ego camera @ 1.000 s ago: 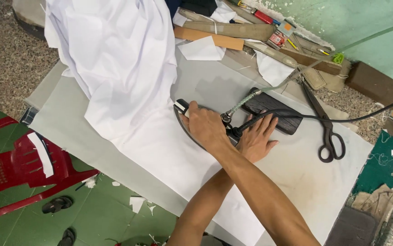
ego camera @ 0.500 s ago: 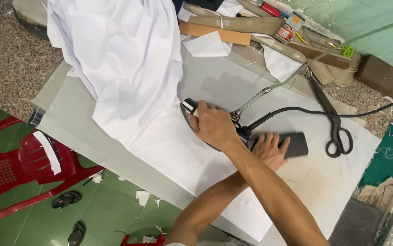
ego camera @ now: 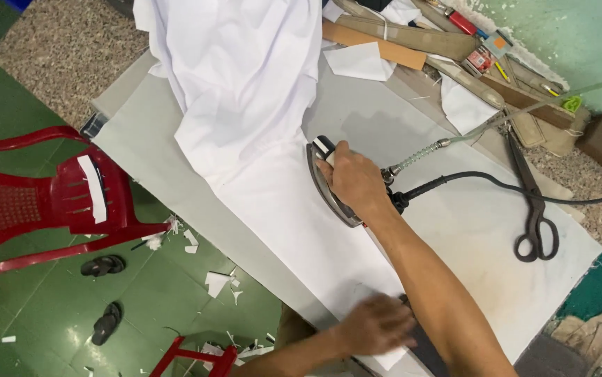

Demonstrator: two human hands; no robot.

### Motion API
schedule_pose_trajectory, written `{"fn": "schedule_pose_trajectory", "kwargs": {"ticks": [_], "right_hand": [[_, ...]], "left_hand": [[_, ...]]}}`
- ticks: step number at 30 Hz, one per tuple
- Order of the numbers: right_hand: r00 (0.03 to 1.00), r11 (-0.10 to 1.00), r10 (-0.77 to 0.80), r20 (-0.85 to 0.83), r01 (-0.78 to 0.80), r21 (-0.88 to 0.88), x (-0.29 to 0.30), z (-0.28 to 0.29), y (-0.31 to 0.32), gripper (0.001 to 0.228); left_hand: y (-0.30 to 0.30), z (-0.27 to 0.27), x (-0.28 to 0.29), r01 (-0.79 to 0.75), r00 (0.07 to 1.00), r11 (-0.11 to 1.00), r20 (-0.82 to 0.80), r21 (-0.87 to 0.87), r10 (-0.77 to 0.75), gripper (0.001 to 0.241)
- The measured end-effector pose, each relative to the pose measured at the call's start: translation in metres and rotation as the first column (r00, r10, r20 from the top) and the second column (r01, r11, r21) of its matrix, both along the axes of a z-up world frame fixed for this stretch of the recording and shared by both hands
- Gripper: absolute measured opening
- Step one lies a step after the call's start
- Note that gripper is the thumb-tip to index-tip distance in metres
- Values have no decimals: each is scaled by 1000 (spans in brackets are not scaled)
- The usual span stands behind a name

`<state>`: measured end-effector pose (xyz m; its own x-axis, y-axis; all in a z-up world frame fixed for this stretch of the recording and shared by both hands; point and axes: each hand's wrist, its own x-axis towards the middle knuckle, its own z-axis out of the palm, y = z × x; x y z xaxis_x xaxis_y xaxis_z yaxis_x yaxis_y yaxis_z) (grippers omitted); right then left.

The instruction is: A person is ironing a piece of white fabric on a work table and then using scissors to cut it.

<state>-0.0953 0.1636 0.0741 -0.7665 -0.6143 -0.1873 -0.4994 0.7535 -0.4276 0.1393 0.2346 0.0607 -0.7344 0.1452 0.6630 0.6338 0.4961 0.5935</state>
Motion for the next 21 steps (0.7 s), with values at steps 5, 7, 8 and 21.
{"fn": "schedule_pose_trajectory", "kwargs": {"ticks": [5,7,8,21], "right_hand": [[991,994,20,129,-34,107,25,36,33,43],[990,994,23,136,-37,98,37,40,48,44],[989,992,15,148,-34,122,43,42,55,45],[923,972,-44,383,-50,231,82,71,120,61]], "left_hand": [[-132,-69,-32,-582,804,804,61,-122,592,29],[-173,-65,-60,-655,724,715,67,-246,686,38],[-184,-64,-74,-601,748,717,66,-353,660,42],[-240,-88,-135,-119,770,614,318,-780,553,61]]}}
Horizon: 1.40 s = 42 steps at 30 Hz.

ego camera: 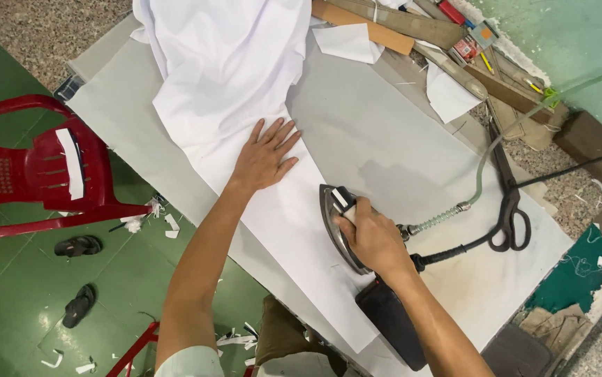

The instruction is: A person is ironing a piece of white fabric on a work table and then using scissors to cut it.

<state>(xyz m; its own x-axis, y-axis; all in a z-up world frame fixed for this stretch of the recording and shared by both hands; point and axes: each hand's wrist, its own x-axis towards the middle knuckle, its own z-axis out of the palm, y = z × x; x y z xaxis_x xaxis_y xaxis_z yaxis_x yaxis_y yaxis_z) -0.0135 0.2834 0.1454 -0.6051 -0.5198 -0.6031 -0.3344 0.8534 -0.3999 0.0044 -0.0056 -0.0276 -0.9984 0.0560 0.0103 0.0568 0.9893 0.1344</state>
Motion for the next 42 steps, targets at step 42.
{"fn": "schedule_pose_trajectory", "kwargs": {"ticks": [42], "right_hand": [[909,997,78,-410,-59,59,-78,-27,-143,45]], "left_hand": [[-160,-9,246,-647,622,749,-471,139,625,42]]}}
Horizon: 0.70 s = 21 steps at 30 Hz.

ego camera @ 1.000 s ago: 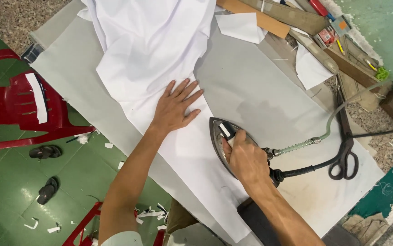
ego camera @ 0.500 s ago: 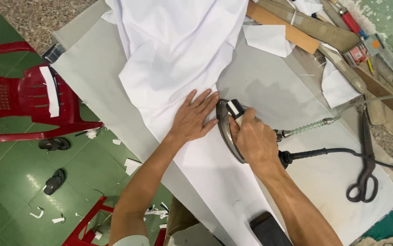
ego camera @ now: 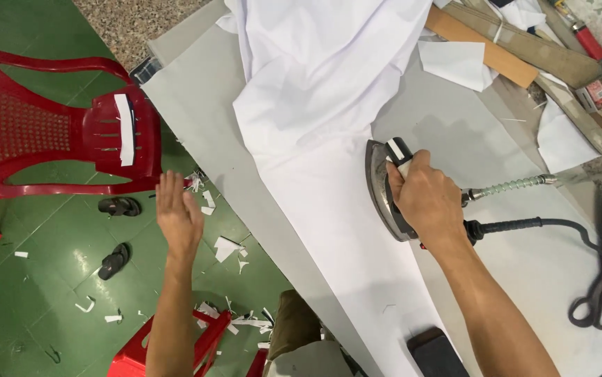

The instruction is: A person is ironing a piece of white fabric on a work table and then using scissors to cut it.

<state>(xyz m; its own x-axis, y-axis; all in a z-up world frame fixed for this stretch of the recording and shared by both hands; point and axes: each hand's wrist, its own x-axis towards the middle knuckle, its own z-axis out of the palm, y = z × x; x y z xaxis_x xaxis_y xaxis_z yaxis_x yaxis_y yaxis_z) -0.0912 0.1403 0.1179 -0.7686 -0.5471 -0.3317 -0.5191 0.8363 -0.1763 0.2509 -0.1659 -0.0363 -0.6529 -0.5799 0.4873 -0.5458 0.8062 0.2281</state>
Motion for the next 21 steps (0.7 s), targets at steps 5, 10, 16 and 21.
{"fn": "schedule_pose_trajectory", "kwargs": {"ticks": [5,10,16,21], "right_hand": [[1000,998,-4,-10,4,-64,1,-2,2,45],[1000,997,6,16,-5,-79,1,6,3,45],[996,986,15,91,0,-167,4,12,11,40],[953,956,288,96,-280,-90,25,27,23,47]], "left_hand": [[78,32,-53,139,975,990,-181,26,-132,43],[183,45,-132,371,927,895,-33,249,-375,68],[205,23,-148,179,868,882,353,435,-350,84],[202,28,-152,118,819,862,442,493,-365,85]]}}
